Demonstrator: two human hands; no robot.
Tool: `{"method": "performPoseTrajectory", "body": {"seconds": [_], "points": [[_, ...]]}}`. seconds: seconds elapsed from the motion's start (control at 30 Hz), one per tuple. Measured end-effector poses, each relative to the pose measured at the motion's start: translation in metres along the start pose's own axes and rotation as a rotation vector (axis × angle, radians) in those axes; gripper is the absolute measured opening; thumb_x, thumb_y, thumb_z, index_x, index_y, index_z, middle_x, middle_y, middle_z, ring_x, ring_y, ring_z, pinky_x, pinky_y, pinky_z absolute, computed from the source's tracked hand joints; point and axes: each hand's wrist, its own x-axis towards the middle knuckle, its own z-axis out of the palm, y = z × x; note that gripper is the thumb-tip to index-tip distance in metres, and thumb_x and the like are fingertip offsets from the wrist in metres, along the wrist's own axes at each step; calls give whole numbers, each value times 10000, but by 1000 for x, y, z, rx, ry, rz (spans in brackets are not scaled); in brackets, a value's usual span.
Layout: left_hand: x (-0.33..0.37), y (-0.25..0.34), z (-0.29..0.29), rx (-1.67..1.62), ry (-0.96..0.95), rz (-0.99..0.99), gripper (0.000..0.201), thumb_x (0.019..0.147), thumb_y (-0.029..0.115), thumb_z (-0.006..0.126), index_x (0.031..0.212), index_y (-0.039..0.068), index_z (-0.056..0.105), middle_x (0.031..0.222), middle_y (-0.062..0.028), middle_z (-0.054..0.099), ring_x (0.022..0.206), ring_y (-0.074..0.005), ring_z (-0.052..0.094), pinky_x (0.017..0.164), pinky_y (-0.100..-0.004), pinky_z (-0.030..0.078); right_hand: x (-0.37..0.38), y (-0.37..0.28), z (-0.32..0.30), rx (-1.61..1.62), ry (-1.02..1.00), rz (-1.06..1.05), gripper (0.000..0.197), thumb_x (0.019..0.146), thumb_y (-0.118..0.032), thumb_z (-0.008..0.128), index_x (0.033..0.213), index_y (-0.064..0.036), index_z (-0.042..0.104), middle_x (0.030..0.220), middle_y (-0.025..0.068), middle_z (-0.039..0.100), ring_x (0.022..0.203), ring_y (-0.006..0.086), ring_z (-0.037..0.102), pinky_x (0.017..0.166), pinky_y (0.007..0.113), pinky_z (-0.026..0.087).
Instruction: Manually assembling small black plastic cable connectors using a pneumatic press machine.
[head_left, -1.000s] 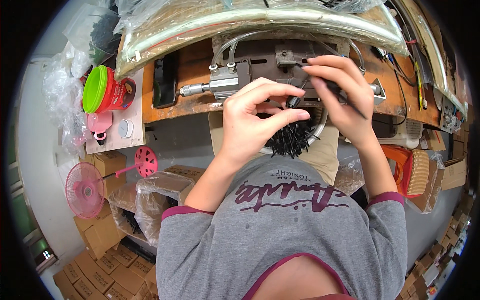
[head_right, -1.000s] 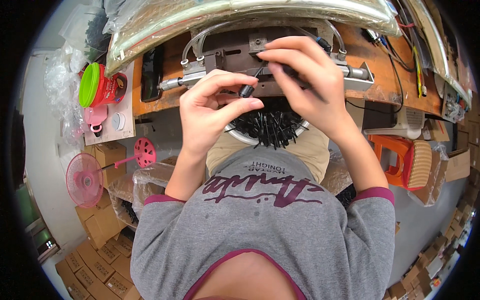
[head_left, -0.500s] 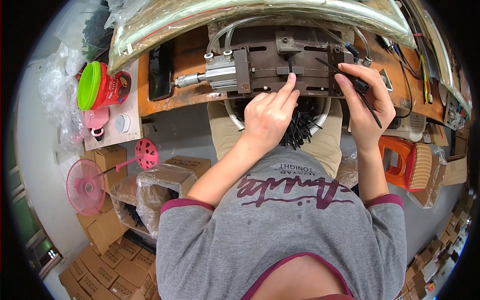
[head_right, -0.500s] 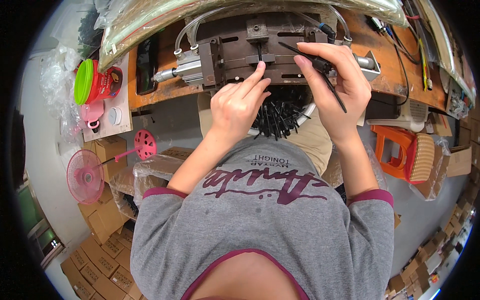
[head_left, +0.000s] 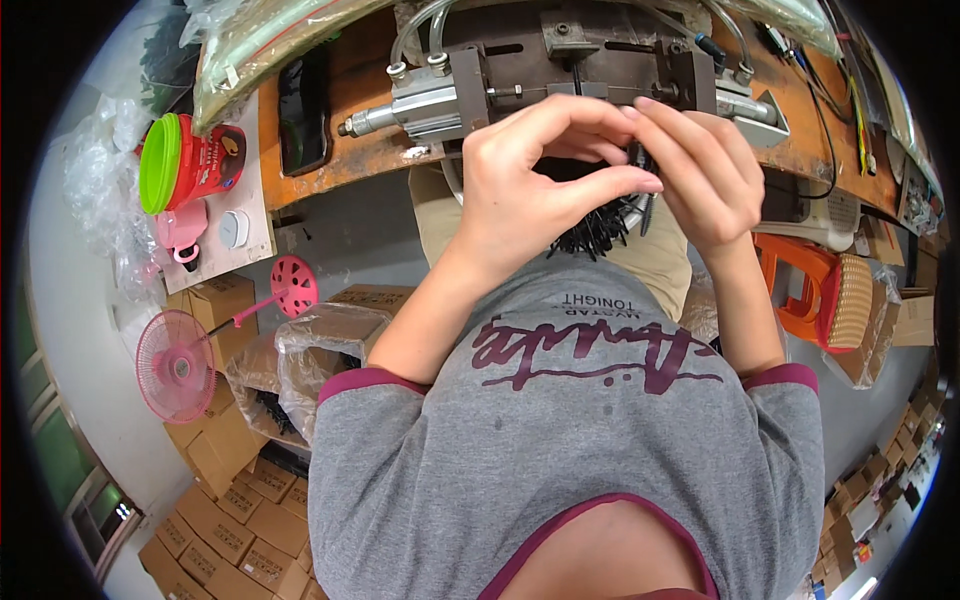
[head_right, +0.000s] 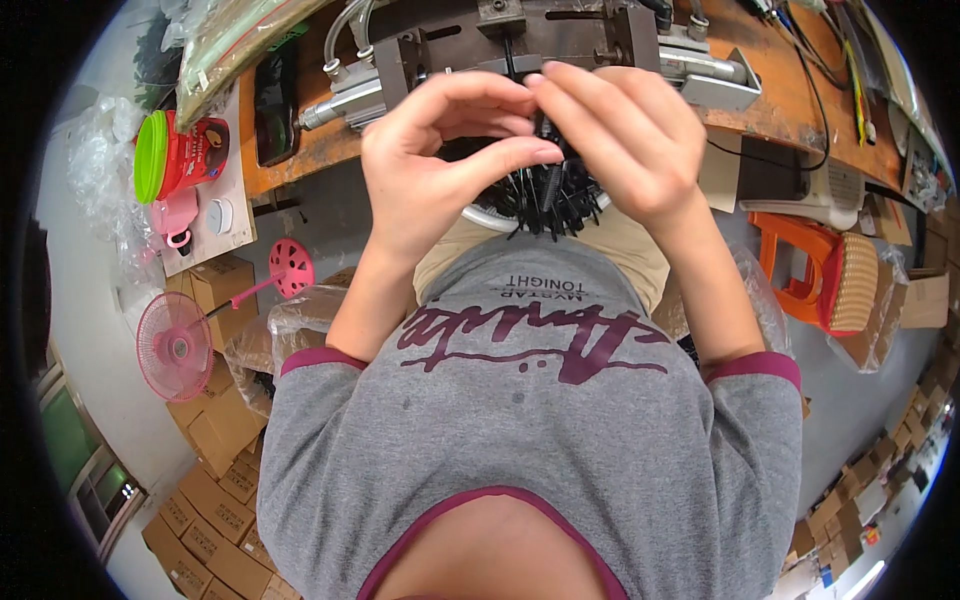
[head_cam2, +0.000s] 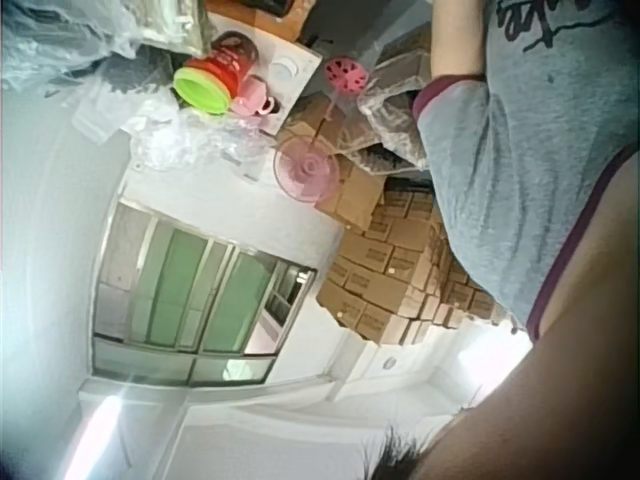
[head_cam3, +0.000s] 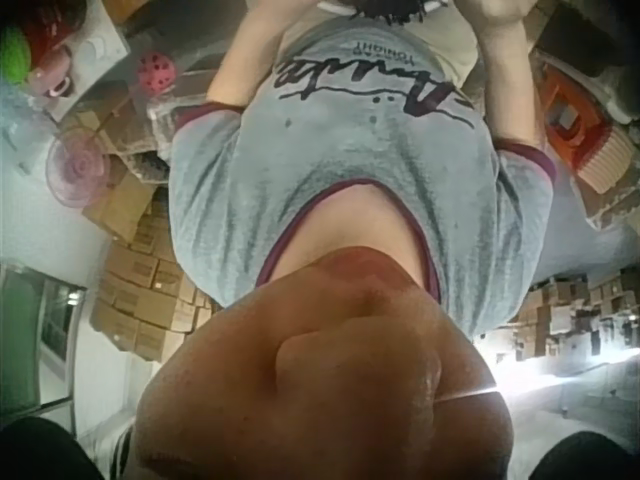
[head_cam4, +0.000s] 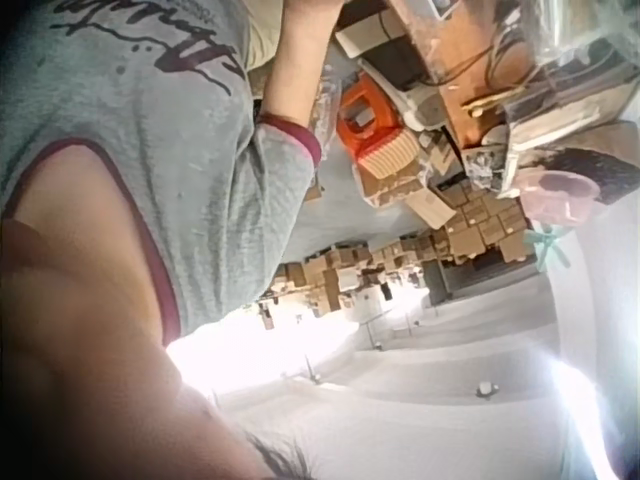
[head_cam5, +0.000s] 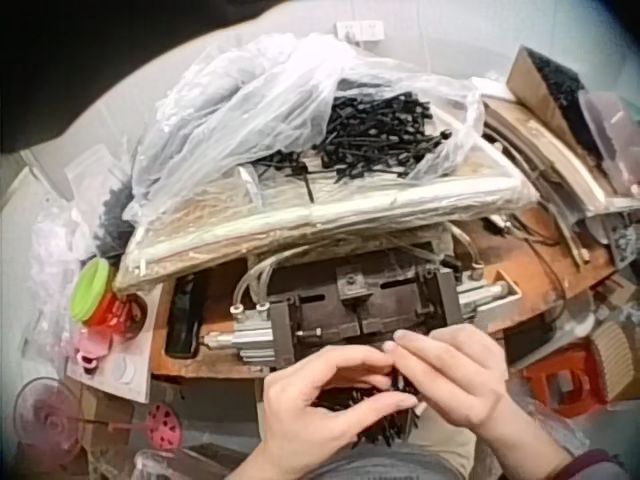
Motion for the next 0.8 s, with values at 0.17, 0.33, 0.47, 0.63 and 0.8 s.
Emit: {"method": "performPoseTrajectory", "body": {"seconds": [0.17,0.33,0.47,0.63,0.8], "points": [[-1,10,-1,251,24,109,250,785,-60,770,1026,-34,709,974,-88,693,850,-145,707,743,-264,612,3,3,12,111,40,-1,403,603,-29,672,997,41,718,1020,143,705,777,250,659,647,331,551],[-16,1,-6,185,52,-64,271,777,-64,762,1044,-41,721,1127,-124,627,908,-171,695,781,-246,632,-9,5,6,370,72,479,268,867,87,666,1131,42,684,1076,135,724,949,189,679,841,285,523],[-23,-10,-7,342,2,22,289,755,-66,771,1038,-27,729,1194,-135,644,927,-181,702,745,-283,641,-10,2,-8,641,71,944,208,951,-57,640,1135,21,697,992,58,733,884,108,680,751,224,527],[-26,-35,3,897,-40,244,248,721,110,802,951,59,722,1188,-83,697,789,-217,706,676,-288,558,1,-5,-21,857,75,1122,264,992,-111,595,1215,16,657,999,105,719,840,140,695,699,214,523],[-18,-39,2,1035,-72,279,260,683,135,813,920,74,723,1179,-64,704,663,-178,671,602,-287,514,7,-8,-31,899,221,1258,111,908,-54,684,979,24,651,932,24,597,658,79,600,531,189,387]]}}
